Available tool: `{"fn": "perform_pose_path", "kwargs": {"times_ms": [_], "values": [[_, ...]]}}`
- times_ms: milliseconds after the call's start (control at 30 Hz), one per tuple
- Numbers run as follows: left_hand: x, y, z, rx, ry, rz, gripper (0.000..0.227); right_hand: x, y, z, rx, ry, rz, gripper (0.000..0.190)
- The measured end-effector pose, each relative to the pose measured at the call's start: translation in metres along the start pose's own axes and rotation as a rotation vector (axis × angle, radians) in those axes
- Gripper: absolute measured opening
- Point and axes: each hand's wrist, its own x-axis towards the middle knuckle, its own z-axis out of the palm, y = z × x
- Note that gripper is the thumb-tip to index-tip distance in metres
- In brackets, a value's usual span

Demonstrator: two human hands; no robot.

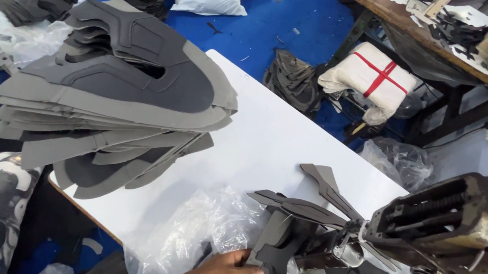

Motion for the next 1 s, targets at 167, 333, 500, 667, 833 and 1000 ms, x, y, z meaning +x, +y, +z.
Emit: {"fn": "perform_pose_path", "kwargs": {"times_ms": [167, 333, 500, 667, 833, 1000], "values": [[-0.004, 0.006, 0.005, -0.026, -0.013, 0.011, 0.042, -0.002, -0.071, -0.004, -0.05, 0.084, -0.284, 0.017], [-0.007, 0.015, 0.01, -0.029, 0.026, -0.049, 0.038, -0.01, -0.133, -0.024, -0.066, -0.029, -0.18, 0.013], [-0.01, 0.017, 0.013, 0.018, 0.056, -0.005, 0.031, -0.01, -0.124, -0.02, -0.047, -0.086, -0.062, 0.015], [-0.007, 0.013, 0.007, 0.011, 0.041, 0.02, 0.026, -0.009, -0.124, -0.023, -0.026, -0.091, -0.027, 0.014], [-0.002, 0.004, 0.001, 0.011, 0.016, 0.045, 0.024, -0.014, -0.109, -0.037, 0.101, -0.091, 0.242, 0.015], [-0.009, 0.011, 0.01, 0.256, 0.072, 0.056, 0.03, -0.024, -0.04, -0.073, 0.359, 0.133, 0.041, 0.013]]}}
